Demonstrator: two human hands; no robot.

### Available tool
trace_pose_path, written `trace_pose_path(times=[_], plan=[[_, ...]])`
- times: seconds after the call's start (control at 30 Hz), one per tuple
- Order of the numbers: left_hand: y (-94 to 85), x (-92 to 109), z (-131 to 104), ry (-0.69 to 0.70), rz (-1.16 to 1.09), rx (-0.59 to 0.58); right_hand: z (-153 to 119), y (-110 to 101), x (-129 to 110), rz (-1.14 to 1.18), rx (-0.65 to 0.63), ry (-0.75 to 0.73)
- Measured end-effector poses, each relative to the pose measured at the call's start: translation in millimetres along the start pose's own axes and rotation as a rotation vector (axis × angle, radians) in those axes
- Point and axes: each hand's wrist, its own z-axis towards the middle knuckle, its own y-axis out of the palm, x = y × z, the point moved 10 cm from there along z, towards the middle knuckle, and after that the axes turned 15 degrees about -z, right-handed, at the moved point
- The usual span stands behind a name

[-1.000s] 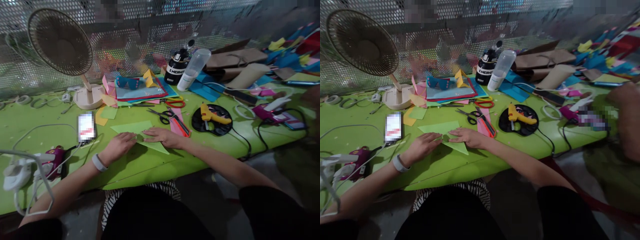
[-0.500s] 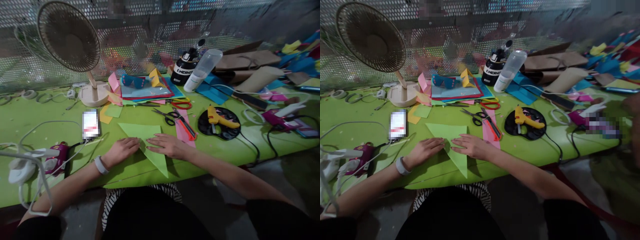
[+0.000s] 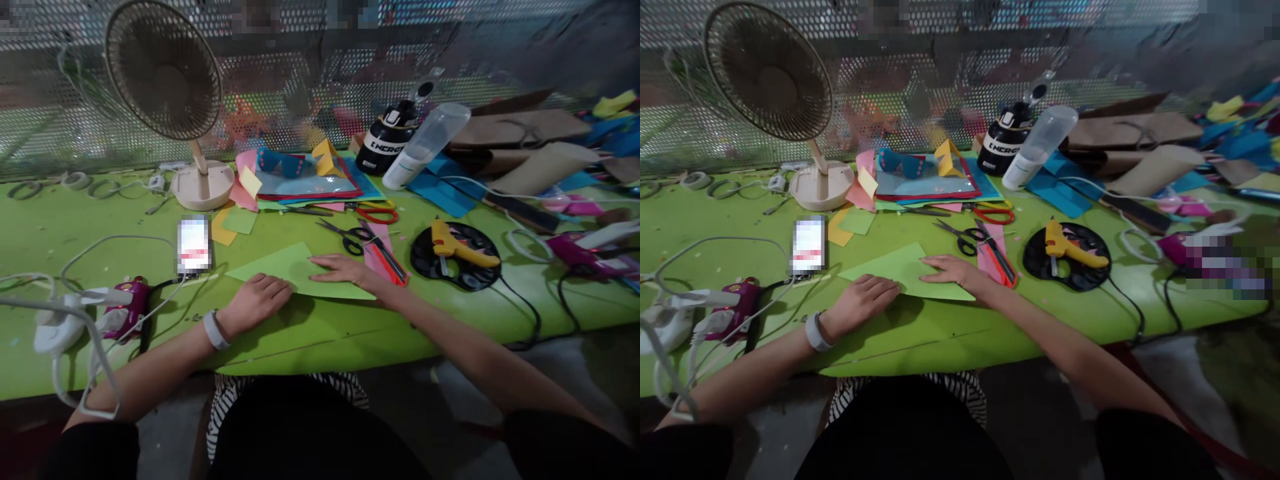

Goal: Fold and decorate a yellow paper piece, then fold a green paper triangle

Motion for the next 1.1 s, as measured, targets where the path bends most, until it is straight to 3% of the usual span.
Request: trace_pose_path(times=[0.07, 0.13, 0.23, 0.3, 0.37, 0.43, 0.57, 0.77, 0.93, 1.1], plan=[[5.5, -3, 2, -0.037, 0.046, -0.038, -3, -13, 20, 0.019, 0.058, 0.157], [10.1, -6, 4, -0.068, 0.088, -0.082, -10, -42, 31, 0.014, 0.211, 0.323], [12.6, -5, 8, -0.077, 0.110, -0.115, -14, -78, 10, -0.035, 0.392, 0.353], [13.4, -4, 10, -0.081, 0.094, -0.119, -3, -70, -25, -0.092, 0.285, 0.190], [13.5, -6, 11, -0.091, 0.071, -0.109, 6, -48, -56, -0.183, 0.147, 0.041], [11.9, -8, 10, -0.099, 0.050, -0.086, 10, -26, -68, -0.285, 0.068, -0.020], [5.4, -13, 4, -0.107, -0.024, -0.050, 8, -7, -61, -0.370, 0.056, -0.037], [-2.2, -39, -4, -0.281, -0.270, 0.003, 9, -13, -48, -0.259, 0.053, 0.046], [0.8, -58, -6, -0.441, -0.530, 0.058, 15, -12, -42, -0.073, 0.028, 0.179], [0.7, -69, -8, -0.546, -0.560, 0.045, 16, -4, -20, 0.042, -0.104, 0.387]])
